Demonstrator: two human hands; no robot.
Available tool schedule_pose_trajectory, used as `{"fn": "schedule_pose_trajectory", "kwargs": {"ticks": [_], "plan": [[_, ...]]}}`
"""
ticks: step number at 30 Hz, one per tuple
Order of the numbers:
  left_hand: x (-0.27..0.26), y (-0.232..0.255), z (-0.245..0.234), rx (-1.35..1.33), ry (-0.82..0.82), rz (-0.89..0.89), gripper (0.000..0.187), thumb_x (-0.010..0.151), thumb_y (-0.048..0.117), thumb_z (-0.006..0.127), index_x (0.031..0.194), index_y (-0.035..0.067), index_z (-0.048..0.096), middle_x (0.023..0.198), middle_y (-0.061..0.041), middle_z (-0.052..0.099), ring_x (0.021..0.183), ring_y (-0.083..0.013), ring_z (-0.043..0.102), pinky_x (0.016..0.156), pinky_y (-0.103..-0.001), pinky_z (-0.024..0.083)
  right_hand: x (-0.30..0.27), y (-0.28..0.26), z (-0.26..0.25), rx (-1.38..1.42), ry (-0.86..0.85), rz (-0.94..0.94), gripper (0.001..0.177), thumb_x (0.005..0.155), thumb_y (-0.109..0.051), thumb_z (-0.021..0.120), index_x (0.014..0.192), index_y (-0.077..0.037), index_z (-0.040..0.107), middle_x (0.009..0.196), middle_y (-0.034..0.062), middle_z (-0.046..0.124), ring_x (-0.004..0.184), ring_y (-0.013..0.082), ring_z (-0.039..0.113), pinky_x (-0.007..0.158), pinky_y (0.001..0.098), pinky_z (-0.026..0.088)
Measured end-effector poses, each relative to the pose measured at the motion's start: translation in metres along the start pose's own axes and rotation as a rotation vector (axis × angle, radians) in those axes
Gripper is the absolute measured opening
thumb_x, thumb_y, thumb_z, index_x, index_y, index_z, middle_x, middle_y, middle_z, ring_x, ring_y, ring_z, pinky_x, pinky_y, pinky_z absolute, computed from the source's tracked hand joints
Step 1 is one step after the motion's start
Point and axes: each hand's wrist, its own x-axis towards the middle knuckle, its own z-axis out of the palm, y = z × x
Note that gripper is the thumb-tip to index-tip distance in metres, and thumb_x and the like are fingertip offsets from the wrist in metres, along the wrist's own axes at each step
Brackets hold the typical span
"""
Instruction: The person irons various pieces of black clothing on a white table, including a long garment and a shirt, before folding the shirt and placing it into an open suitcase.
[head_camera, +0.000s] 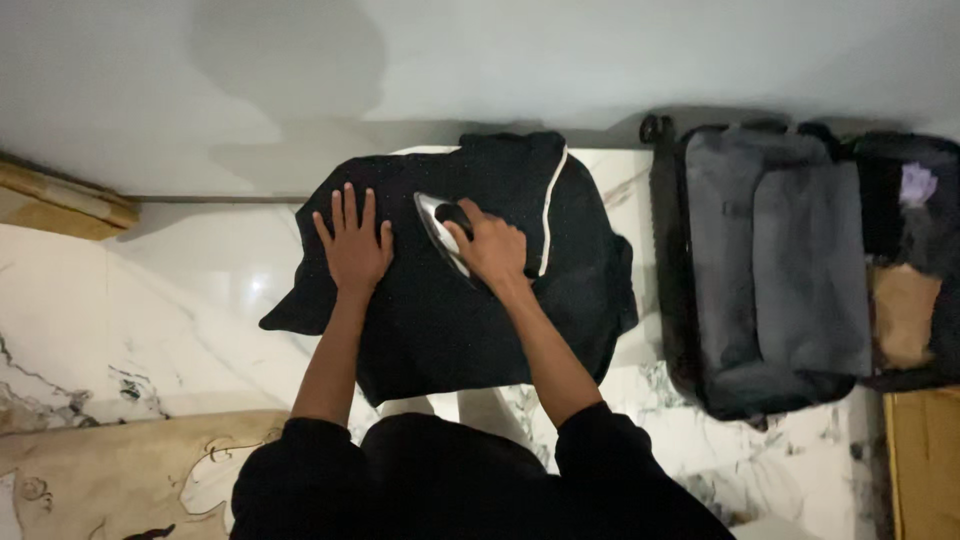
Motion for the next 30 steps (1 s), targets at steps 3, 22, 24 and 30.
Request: {"fn": "schedule_pose_trajectory", "kwargs": {"ticks": [3,22,24,30], "plan": [[0.003,0.000,-0.003,-0.030,-0.024,-0.003,0.061,0.108,0.044,0.042,0.160,0.013,0.046,0.169,-0.018,0.028,0.157,-0.0371,0.021,0.122,-0.068,0.008,0.013,0.001,0.007,-0.042,0.020,0.047,0.047,0.094,-0.051,0.064,0.126,-0.016,0.068,0.091,0.0179,0.076,0.077,0.0377,0.074,0.062,0.0486,0.058],[0.003,0.001,-0.008,-0.024,-0.018,0.048,0.060,0.111,0.041,0.043,0.160,0.006,0.049,0.170,-0.023,0.028,0.157,-0.0418,0.021,0.122,-0.069,0.007,0.010,0.023,0.004,-0.050,0.110,0.184,0.044,0.097,-0.049,0.065,0.123,-0.014,0.069,0.083,0.0137,0.077,0.069,0.0321,0.075,0.057,0.0441,0.057],[0.004,0.000,-0.006,-0.024,-0.009,0.049,0.059,0.113,0.041,0.043,0.160,0.006,0.049,0.169,-0.023,0.029,0.157,-0.0417,0.021,0.122,-0.070,0.007,0.020,0.033,0.001,-0.028,0.157,0.172,0.044,0.096,-0.050,0.065,0.123,-0.015,0.069,0.084,0.0128,0.078,0.071,0.0317,0.076,0.059,0.0439,0.057],[0.001,-0.002,0.003,-0.043,-0.010,0.064,0.060,0.113,0.041,0.043,0.161,0.004,0.047,0.170,-0.026,0.026,0.157,-0.0457,0.019,0.120,-0.074,0.005,-0.007,0.055,-0.031,0.054,0.253,0.228,0.046,0.094,-0.050,0.068,0.126,-0.018,0.070,0.088,0.0159,0.078,0.078,0.0347,0.076,0.068,0.0458,0.059]]}}
